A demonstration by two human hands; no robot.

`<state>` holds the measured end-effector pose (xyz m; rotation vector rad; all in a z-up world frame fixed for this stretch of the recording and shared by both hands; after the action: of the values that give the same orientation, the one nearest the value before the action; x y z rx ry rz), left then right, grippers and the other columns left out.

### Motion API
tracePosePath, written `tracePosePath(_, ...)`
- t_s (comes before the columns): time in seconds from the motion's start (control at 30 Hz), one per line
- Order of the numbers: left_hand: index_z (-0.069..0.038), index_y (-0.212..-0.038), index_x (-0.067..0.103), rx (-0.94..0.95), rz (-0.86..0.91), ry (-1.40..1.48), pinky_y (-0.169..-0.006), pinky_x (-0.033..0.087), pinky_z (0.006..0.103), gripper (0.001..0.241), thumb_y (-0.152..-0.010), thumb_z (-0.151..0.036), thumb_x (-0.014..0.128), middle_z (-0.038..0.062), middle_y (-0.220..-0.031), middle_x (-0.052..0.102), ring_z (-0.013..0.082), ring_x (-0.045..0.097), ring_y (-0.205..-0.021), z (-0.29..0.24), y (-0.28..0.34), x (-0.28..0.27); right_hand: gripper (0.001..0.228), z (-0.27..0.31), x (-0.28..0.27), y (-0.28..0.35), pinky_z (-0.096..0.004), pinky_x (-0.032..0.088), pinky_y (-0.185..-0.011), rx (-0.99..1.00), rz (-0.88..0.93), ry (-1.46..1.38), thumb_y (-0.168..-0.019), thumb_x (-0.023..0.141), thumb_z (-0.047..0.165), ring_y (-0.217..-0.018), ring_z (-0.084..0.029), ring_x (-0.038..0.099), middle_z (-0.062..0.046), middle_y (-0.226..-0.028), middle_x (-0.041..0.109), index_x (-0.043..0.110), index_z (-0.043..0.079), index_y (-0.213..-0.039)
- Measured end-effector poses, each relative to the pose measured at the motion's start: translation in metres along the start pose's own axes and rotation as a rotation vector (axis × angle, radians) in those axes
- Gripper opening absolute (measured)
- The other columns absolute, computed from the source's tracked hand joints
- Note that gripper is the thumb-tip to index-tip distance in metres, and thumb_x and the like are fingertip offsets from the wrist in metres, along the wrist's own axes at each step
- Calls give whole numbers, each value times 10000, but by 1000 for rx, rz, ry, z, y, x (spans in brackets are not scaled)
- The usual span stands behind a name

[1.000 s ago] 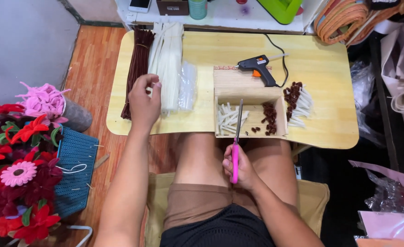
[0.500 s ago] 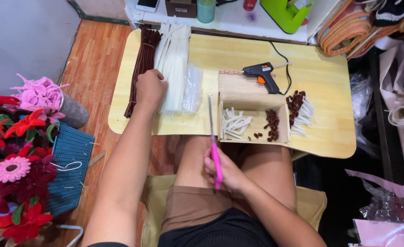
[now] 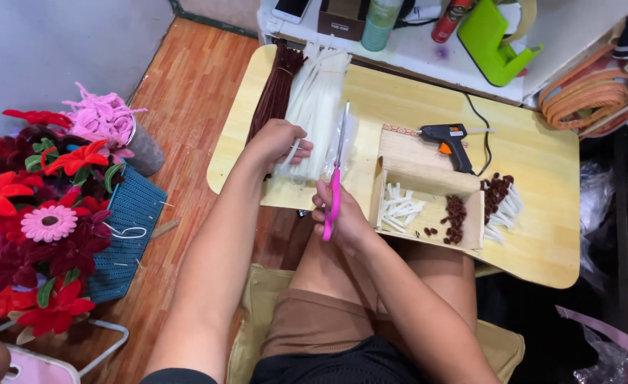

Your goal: The person sits at a table and uses pink scissors to cut long white craft sticks into short pieces. They repeatedly pick up sticks from a bundle, cut them, and place the pieces into a small wooden box. A hot glue gun and other craft supplies are visible on the table.

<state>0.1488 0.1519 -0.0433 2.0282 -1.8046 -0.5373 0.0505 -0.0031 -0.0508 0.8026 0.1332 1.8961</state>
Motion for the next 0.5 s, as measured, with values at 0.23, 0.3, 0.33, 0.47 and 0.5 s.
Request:
tracePosePath(0.23, 12, -953, 595, 26, -12, 27, -639, 646, 336, 171, -857, -128, 622, 97, -840, 671, 203, 748, -768, 17, 35, -5, 457, 12, 4, -4, -201, 447, -482, -35, -38, 28, -979, 683, 467, -706, -97, 489, -39, -1042, 522, 485, 104, -1173)
tracePosePath(0.3, 23, -896, 602, 101, -16, -51, -548, 630, 294, 132, -837, -94, 625, 127, -792, 666, 200, 739, -699, 25, 44, -6, 478, 14, 9, 2, -205, 431, -476, -17, 4, 30, -990, 649, 492, -698, -97, 430, -81, -1127, 519, 492, 102, -1216)
tracePosePath(0.33, 23, -896, 602, 97, -14, -52, -548, 630, 294, 132, -837, -94, 625, 127, -792, 666, 200, 739, -699, 27, 55, -7, 478, 5, 1, 3, -205, 431, -476, -15, 0, 28, -990, 649, 492, -698, -97, 430, -81, -1127, 519, 492, 102, -1216)
tracePosePath(0.47, 39, -935, 628, 193, -32, -199, -523, 625, 299, 157, -835, -82, 631, 180, -827, 697, 213, 742, -679, 19, 91, -18, 629, -26, -20, 22, -234, 445, -539, 67, 56, 124, -969, 635, 550, -804, -127, 440, -69, -1132, 463, 457, 81, -1348)
tracePosePath(0.5, 34, -929, 648, 221, -47, -278, -506, 627, 321, 161, -834, -95, 643, 193, -820, 713, 226, 752, -665, 16, 98, -22, 660, -33, -25, 31, -246, 462, -574, 98, 77, 181, -957, 639, 557, -846, -137, 435, -66, -1118, 455, 452, 82, -1375)
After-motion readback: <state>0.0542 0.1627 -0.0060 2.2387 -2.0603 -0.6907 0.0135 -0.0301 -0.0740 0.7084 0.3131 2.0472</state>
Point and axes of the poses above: each hand's wrist, its own y-axis away from the middle knuckle, its own x-axis out of the palm, z = x × y, the point moved 9 cm from there along -y, towards the middle knuckle
